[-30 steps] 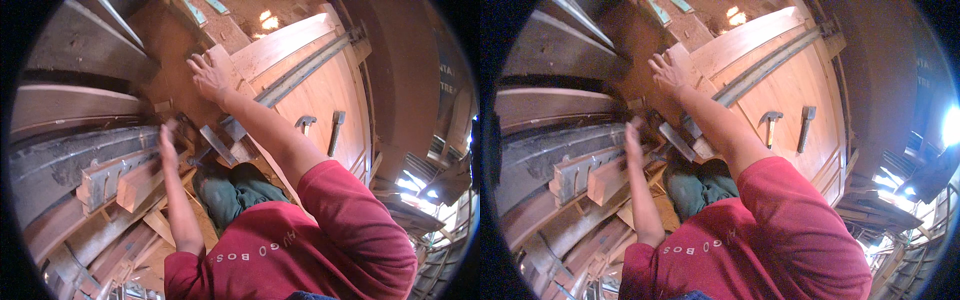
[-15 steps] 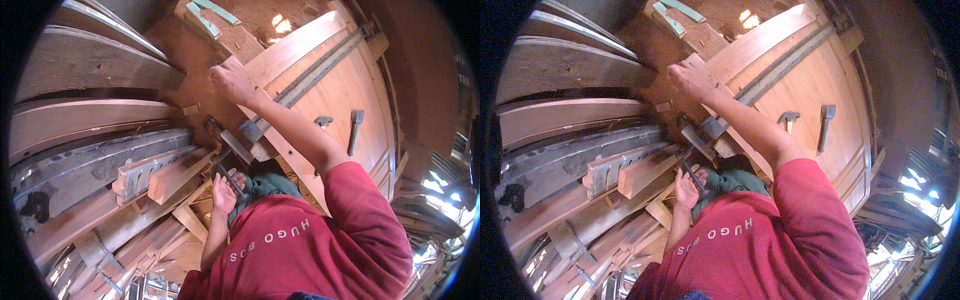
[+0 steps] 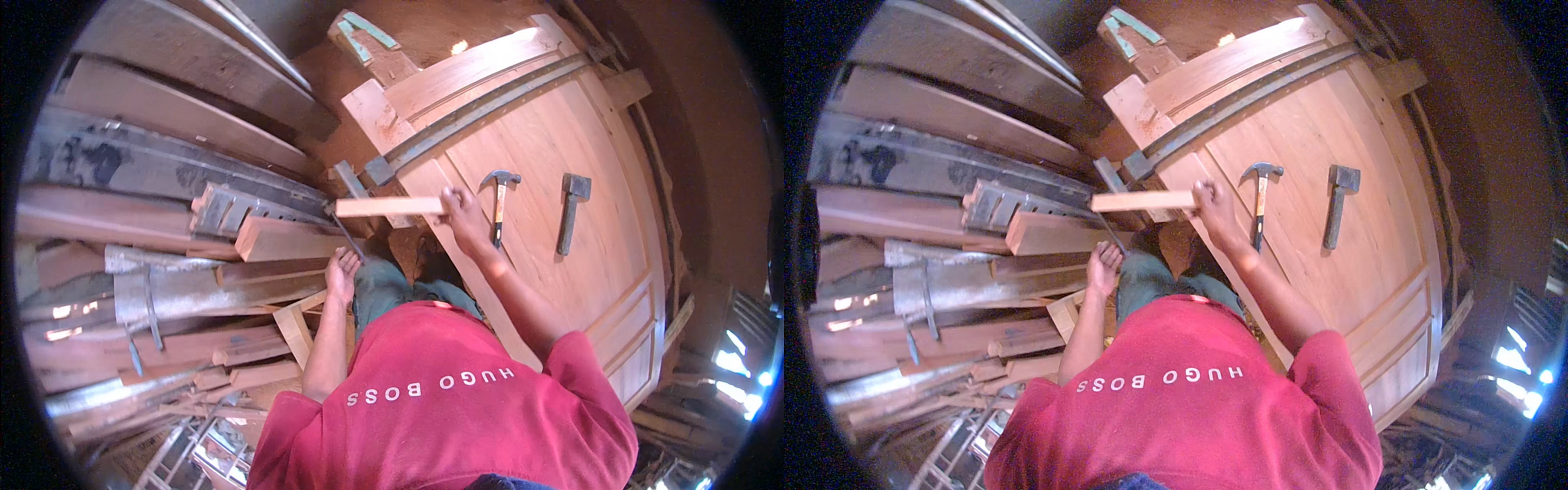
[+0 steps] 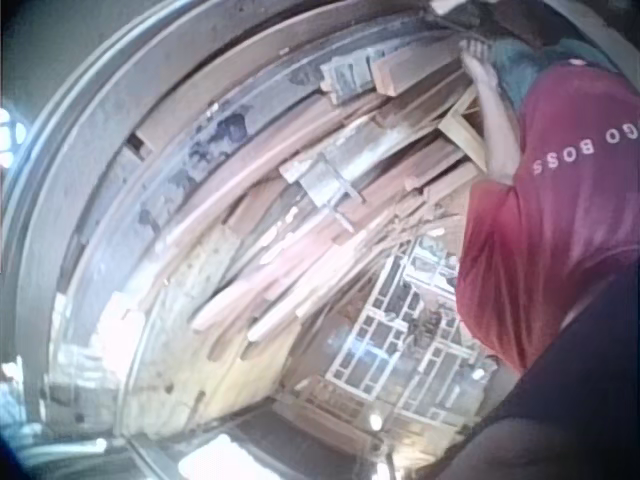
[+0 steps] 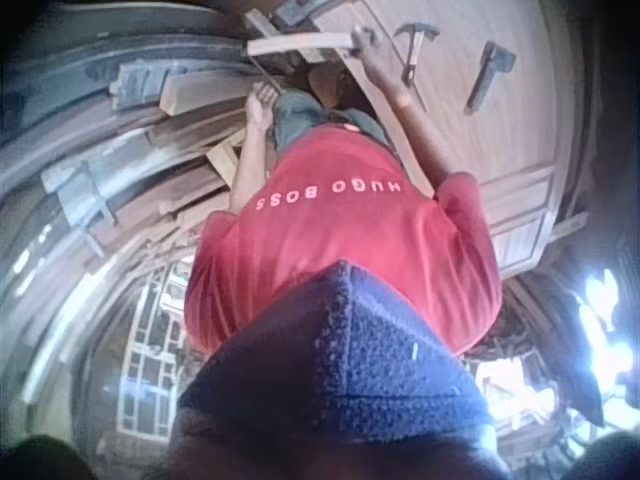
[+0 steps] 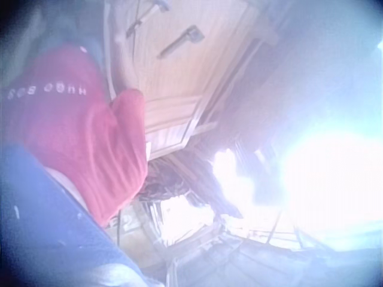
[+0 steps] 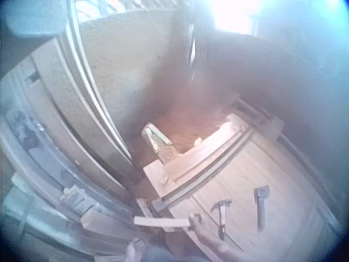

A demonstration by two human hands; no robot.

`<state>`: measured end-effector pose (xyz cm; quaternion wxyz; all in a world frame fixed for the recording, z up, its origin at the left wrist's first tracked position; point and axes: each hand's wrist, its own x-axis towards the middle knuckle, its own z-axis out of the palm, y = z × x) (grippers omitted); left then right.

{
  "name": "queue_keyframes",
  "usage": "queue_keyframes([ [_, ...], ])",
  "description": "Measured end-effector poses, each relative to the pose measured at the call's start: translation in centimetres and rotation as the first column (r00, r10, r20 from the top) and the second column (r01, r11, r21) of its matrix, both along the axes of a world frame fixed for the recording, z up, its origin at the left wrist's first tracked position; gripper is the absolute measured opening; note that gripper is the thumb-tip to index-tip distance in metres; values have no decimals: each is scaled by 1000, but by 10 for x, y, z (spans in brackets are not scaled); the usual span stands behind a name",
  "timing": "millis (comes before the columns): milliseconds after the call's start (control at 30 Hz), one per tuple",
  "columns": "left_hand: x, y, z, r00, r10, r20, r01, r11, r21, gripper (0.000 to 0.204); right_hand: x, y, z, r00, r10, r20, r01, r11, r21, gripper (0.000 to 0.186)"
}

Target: The person uses a hammer and a chisel to carve wood on a large door frame held by a bar clamp, then picks up a curved wooden board and positions it against the door.

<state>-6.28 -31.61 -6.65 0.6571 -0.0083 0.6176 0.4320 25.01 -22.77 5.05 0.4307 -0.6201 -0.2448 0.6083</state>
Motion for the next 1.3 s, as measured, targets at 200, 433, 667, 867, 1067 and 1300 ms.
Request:
queue_keyframes([
  [200,42,-67,52,960,-233,-153,242,969,45,26,-17,-114,-21,972,53,-229,-71,995,-74,26],
  [433,51,-146,66,929,13,369,-94,975,201,34,-93,-151,-6,667,699,259,-745,635,203,29],
  [667,17,-314,-17,625,656,424,-723,691,-4,13,-126,-226,-30,77,817,571,-991,-2,137,38],
  [867,-17,-480,-54,74,991,115,-967,99,-233,11,-83,-277,-58,-307,774,554,-951,-221,-218,44],
  [1067,-52,-689,-79,-20,994,-110,-993,-33,-113,31,-64,-270,-85,-357,709,608,-911,-120,-394,57],
  [1300,-80,-815,-99,132,867,-481,-959,235,160,50,-92,-286,-32,-259,795,549,-944,-89,-317,58],
])
